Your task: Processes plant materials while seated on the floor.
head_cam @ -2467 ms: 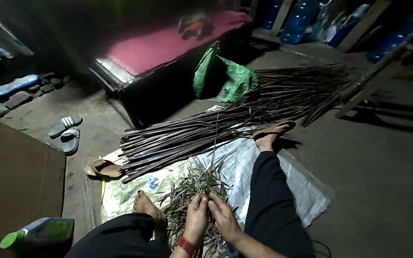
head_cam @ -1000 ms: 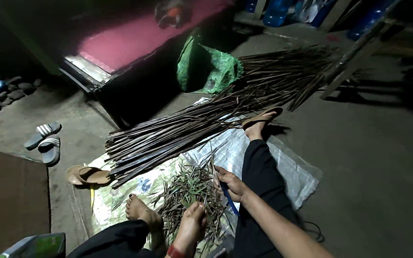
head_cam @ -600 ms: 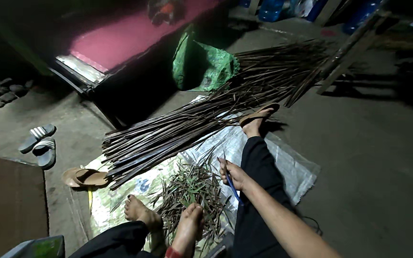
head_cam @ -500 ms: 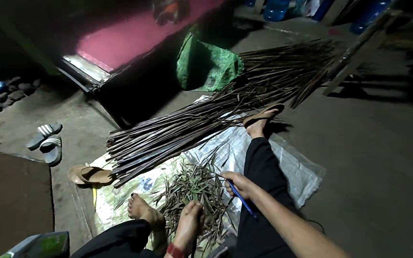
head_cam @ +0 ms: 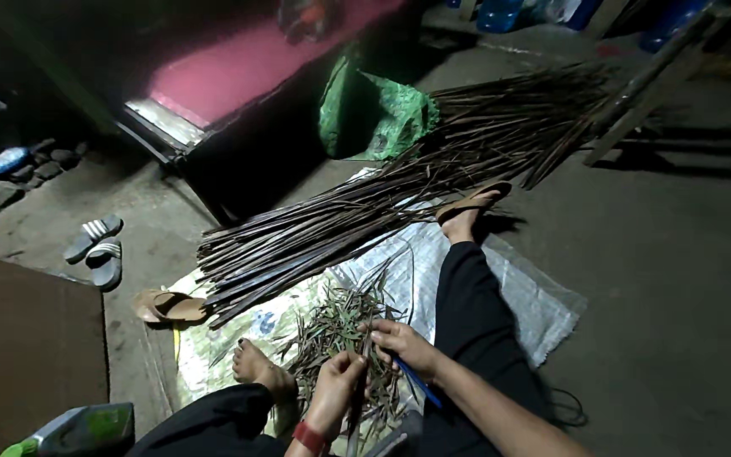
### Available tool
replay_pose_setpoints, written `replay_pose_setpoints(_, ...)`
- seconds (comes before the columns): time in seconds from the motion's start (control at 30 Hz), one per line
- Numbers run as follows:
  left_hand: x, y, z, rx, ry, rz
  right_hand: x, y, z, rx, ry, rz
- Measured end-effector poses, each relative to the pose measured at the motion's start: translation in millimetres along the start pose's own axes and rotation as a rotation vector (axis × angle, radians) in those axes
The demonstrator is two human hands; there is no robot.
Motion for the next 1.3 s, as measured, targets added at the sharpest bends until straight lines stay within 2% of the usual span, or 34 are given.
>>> replay_pose_setpoints(0.07,2.2,3.5,-0.3,-0.001,-0.001,-0.020,-1.8,1.7,-4.2,-0.005,-0.018,-0.057)
replay_pose_setpoints(0.23,-4.2,7.8,0.2,-0.043,-0.060,-0.119,18.3,-4.5,-14.1,-0.007,0.017,-0.399)
replay_pose_setpoints(0.37,3.9,11.3,0.1,-0.084,0.005,-0.195,22.1,1.2,-15.7,-0.170,0.041,-0.645)
replay_pose_setpoints(0.5,10.9,16.3,1.0,-0.096,0.089,-0.265,16.4,4.9,-16.6,-0.236,0.028,-0.791)
replay_pose_setpoints(0.67,12.9,19.5,1.2,-0.127,0.103,-0.253,7.2,4.3,-15.8,-0.269,0.008,-0.940)
replay_pose_setpoints(0.9,9.5,24.8,5.4,-0.116,0.074,-0.247,-17.8,-0.8,-4.1,-0.224,-0.008,-1.008)
replay_pose_setpoints(1.1,8.1,19.6,1.0,-0.088,0.033,-0.215,-42.0,10.8,-14.9,-0.181,-0.109,-0.727)
replay_pose_setpoints(1.2,4.9,17.8,4.0,-0.077,-0.010,-0.100,-33.3,-5.7,-27.6,-0.088,-0.071,-0.637)
replay_pose_setpoints(1.3,1.6,12.6,7.4,-0.013,-0.029,0.053,-42.4,-29.9,-41.4,0.100,-0.151,-0.692)
Point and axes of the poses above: each hand's wrist, its own z-axis towards the middle knuckle, its own x-axis out of the palm, y = z × x, the point moved 9 cm from there along z, towards the middle knuckle, and after that the axes turned 15 degrees about y, right-handed, at the moved point
